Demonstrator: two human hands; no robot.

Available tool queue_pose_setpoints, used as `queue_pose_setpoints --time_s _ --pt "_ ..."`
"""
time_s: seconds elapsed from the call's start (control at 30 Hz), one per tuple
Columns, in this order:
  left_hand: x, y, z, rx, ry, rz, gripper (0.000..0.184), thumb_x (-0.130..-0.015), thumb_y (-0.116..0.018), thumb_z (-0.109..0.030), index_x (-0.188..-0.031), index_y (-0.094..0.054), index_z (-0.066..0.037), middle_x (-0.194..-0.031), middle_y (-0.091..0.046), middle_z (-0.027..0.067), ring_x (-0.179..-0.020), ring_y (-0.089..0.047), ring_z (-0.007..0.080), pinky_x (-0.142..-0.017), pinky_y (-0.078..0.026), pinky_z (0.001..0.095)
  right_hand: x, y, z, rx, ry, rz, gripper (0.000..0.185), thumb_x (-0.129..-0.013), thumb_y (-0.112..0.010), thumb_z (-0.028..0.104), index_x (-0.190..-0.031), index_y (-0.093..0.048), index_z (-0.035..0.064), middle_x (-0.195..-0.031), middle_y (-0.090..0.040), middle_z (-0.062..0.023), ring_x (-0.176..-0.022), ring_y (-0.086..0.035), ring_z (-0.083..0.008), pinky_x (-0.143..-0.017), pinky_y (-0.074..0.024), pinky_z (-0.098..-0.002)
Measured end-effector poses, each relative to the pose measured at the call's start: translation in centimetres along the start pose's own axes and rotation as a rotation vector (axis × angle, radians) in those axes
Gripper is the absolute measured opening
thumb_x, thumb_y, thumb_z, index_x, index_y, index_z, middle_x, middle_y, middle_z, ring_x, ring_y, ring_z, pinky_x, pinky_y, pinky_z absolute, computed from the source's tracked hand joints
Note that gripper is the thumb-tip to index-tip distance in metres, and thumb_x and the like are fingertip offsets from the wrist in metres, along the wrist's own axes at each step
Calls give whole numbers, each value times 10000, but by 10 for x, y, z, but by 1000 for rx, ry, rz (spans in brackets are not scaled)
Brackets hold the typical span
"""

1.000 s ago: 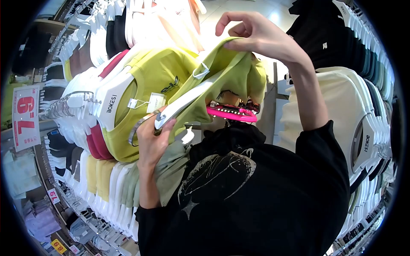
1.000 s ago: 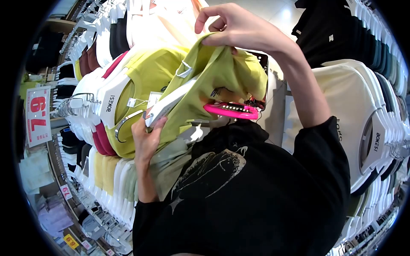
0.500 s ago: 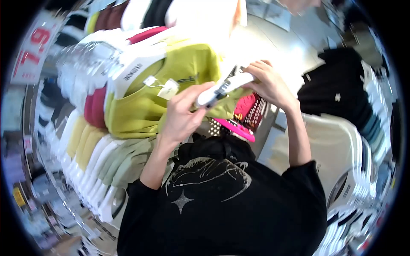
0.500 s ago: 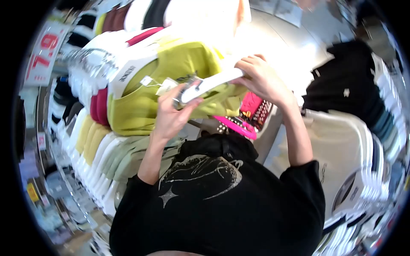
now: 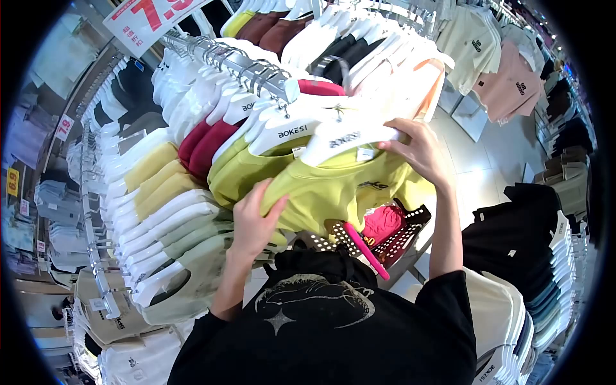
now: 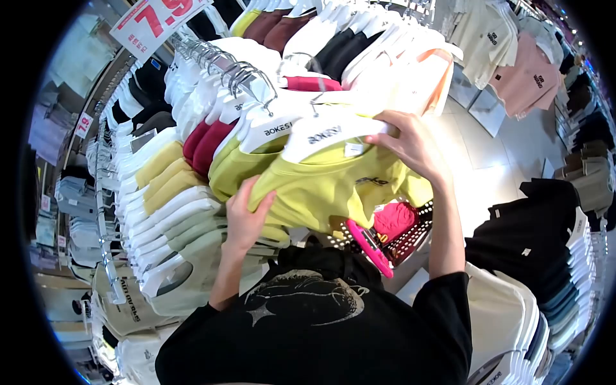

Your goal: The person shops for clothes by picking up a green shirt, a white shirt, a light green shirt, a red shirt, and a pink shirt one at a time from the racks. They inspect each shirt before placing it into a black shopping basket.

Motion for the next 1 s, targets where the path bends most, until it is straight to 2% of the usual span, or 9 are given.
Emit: queue_pose_setpoints --time_s 0.3,0.33,0.43,0.5,0.63,0.7,0.77,0.83,1.0 --pt "28 23 24 -92 74 -87 364 -913 -780 -98 -1223 -639 30 -1040 -737 207 -907 -731 357 -809 -566 392 -38 -43 17 -126 119 43 400 -824 -849 252 -1128 -734 18 -977 -728 -132 -882 -674 -264 -830 -527 -385" --pt "32 22 22 -103 105 -86 383 -915 -776 -100 -1248 -638 32 -1090 -730 217 -959 -720 374 -865 -557 416 -31 -51 7 -77 182 -39 485 -802 -866 238 -1217 -700 47 -1147 -684 -129 -1054 -633 -304 -943 -503 -408" --pt "39 18 32 -324 94 -170 398 -916 -769 -91 -1275 -642 26 -1171 -714 223 -1058 -695 382 -936 -534 441 -4 -67 -3 126 254 -415 613 -789 -876 226 -1328 -625 75 -1271 -604 -139 -1175 -567 -343 -1013 -472 -438" --pt "40 14 32 -421 36 -312 437 -922 -753 -68 -1328 -618 17 -1331 -655 188 -1226 -601 361 -1044 -468 444 31 -83 -25 138 169 -651 654 -788 -861 146 -1353 -553 26 -1262 -576 -172 -1175 -554 -361 -1012 -459 -476" --pt "43 -9 -10 -583 -281 -479 482 -924 -673 3 -1386 -539 12 -1299 -577 210 -1237 -538 368 -1085 -415 477 137 -154 -59 101 -196 -383 548 -892 -781 308 -1274 -555 -15 -1238 -585 -208 -1179 -560 -387 -984 -472 -435" --pt "42 -44 -16 -290 -253 -291 415 -930 -633 22 -1340 -569 14 -1286 -594 203 -1225 -554 352 -1075 -428 460 190 -203 -75 308 -267 -165 534 -948 -695 443 -1232 -588 3 -1140 -657 -222 -1078 -644 -398 -917 -517 -458" --pt "35 -88 -18 -12 -173 -38 349 -935 -606 34 -1284 -607 14 -1250 -628 183 -1188 -587 333 -1052 -452 439 219 -226 -93 32 -568 311 558 -961 -661 506 -1210 -619 8 -996 -717 -230 -943 -711 -403 -818 -557 -496" --pt "29 -151 -14 179 -19 326 284 -939 -609 32 -1218 -658 8 -1172 -699 140 -1108 -658 309 -1001 -496 412 221 -230 -103 35 -468 166 350 -910 -709 343 -1033 -653 20 -691 -687 -205 -691 -712 -425 -623 -565 -531" --pt "37 -279 71 280 144 878 477 -975 -591 -18 -1450 -546 -16 -1348 -668 215 -1200 -676 269 -986 -547 365 224 -201 -122 91 -442 64 292 -879 -716 331 -975 -728 55 -671 -691 -185 -621 -709 -379 -584 -566 -496"
Point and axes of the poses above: each hand's wrist, its own x-axis away from the middle knuckle, its own y-axis out of the back of the hand, z = x × y, the point moved 3 cm from there along -x, towards the middle knuckle
